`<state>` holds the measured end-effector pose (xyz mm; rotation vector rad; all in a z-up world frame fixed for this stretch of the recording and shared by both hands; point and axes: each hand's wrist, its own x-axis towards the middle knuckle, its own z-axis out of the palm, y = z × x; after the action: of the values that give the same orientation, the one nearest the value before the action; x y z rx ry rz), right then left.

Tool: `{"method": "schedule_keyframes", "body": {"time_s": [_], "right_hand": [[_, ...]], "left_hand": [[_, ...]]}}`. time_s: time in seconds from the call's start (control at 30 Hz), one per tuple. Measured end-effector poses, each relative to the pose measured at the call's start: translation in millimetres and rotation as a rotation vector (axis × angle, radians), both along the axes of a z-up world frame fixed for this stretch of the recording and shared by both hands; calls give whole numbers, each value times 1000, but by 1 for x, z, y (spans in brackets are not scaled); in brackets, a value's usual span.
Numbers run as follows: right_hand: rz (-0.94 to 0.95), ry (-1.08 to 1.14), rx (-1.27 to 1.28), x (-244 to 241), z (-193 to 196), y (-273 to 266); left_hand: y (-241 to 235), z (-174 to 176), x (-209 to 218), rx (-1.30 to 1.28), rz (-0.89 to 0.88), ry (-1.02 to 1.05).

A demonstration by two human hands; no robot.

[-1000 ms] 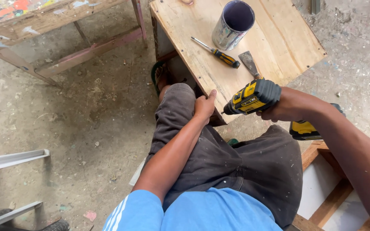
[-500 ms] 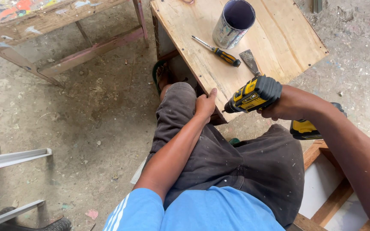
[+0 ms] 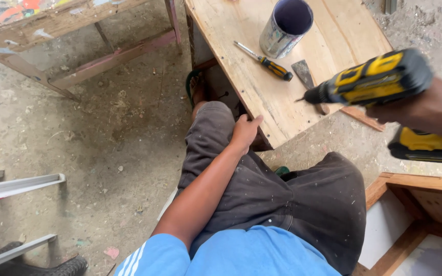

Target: Assembling or repairing a wooden box using a power drill, manual screwdriver, and a putty knife for surface preparation.

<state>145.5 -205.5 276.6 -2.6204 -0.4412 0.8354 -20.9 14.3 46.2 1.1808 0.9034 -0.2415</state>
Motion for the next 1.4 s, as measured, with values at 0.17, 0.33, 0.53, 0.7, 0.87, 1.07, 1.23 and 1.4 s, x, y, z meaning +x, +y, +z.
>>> {"method": "schedule_keyframes", "body": {"time_s": [0.17,0.33,0.53,0.7,0.87,1.07,1.23,1.4], "right_hand": [[-134,-277,306,60,-55,-56],[-349,-336,442,50,-116,-100],[-697,-245,785,-85,-58,-44],[-813,-213,955,-100,-78,-84],[-810,-285,859,-73,-94,-125],[-713,-178,910,-69,-75,-99],[-649,-105,803,-76,-68,-69],[-797,-94,532,-85,-53,-46]], "left_hand": [[-5,-13,-2,637,37,-350],[-16,64,53,500,-316,-280],[-96,18,166,848,-876,-103],[-87,32,140,735,-740,-232],[-35,39,15,515,-541,-495],[28,79,-50,723,-828,-89],[36,69,-49,643,-864,45],[51,55,-51,603,-898,51]]}}
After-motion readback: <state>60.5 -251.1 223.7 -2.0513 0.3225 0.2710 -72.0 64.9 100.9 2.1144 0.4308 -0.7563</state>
